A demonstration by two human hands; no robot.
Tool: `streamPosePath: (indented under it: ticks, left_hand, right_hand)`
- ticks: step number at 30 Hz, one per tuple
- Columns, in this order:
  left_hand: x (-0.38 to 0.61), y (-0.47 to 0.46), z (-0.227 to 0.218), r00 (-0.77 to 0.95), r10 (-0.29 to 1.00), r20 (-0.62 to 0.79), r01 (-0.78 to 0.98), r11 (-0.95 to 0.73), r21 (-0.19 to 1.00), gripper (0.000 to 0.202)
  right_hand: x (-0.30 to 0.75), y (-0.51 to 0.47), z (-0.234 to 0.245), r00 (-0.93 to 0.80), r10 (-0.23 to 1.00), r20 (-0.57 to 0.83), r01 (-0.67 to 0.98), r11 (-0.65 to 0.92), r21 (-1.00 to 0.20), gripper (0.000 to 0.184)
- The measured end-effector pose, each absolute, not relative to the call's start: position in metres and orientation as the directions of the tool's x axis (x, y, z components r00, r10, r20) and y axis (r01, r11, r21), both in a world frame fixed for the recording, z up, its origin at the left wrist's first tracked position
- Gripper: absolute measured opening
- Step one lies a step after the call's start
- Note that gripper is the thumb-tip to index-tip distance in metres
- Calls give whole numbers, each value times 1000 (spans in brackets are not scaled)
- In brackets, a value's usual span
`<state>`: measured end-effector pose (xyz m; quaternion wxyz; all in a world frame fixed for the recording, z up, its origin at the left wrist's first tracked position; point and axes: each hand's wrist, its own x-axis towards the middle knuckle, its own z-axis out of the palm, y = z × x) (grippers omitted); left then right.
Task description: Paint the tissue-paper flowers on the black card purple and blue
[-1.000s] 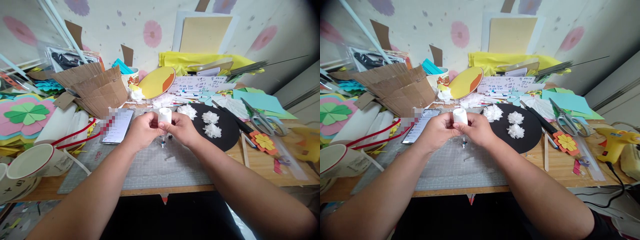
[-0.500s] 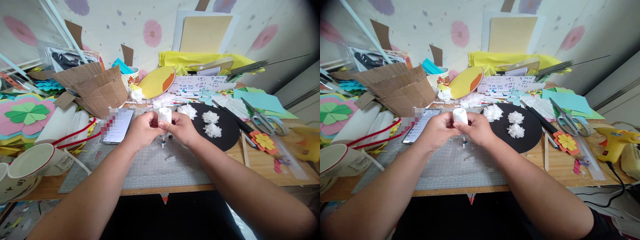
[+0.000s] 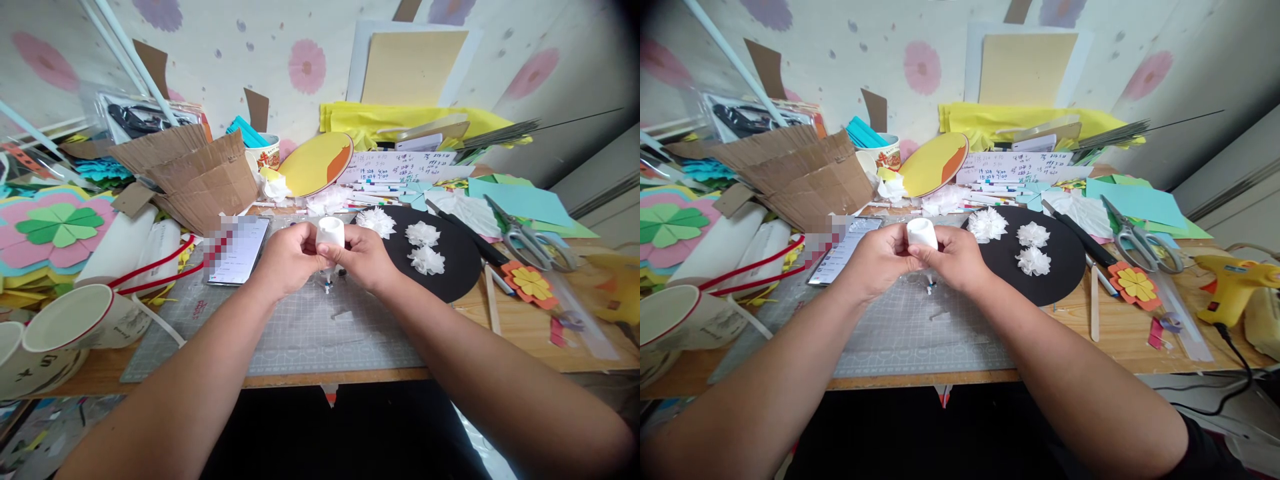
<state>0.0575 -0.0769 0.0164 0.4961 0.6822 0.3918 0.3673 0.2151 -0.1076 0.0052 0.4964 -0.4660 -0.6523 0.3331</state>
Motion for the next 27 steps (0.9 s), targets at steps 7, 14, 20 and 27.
streamPosePath:
  ticks: [7, 14, 20, 27]
  left_hand:
    - [58, -77, 18, 433, 896, 104, 138, -180, 974, 30]
    - [57, -76, 23, 425, 888, 176, 80, -231, 970, 31]
    - [55, -72, 27, 383, 890, 246, 65, -292, 954, 29]
    - [55, -62, 16, 374, 895, 243, 115, -305, 946, 30]
  right_hand:
    - [213, -107, 4, -56, 930, 363, 287, 364, -886, 39]
    - [213, -105, 14, -48, 916, 399, 351, 390, -851, 36]
    - [211, -95, 25, -85, 898, 432, 418, 426, -802, 34]
    - [212, -87, 17, -107, 897, 429, 431, 431, -793, 32]
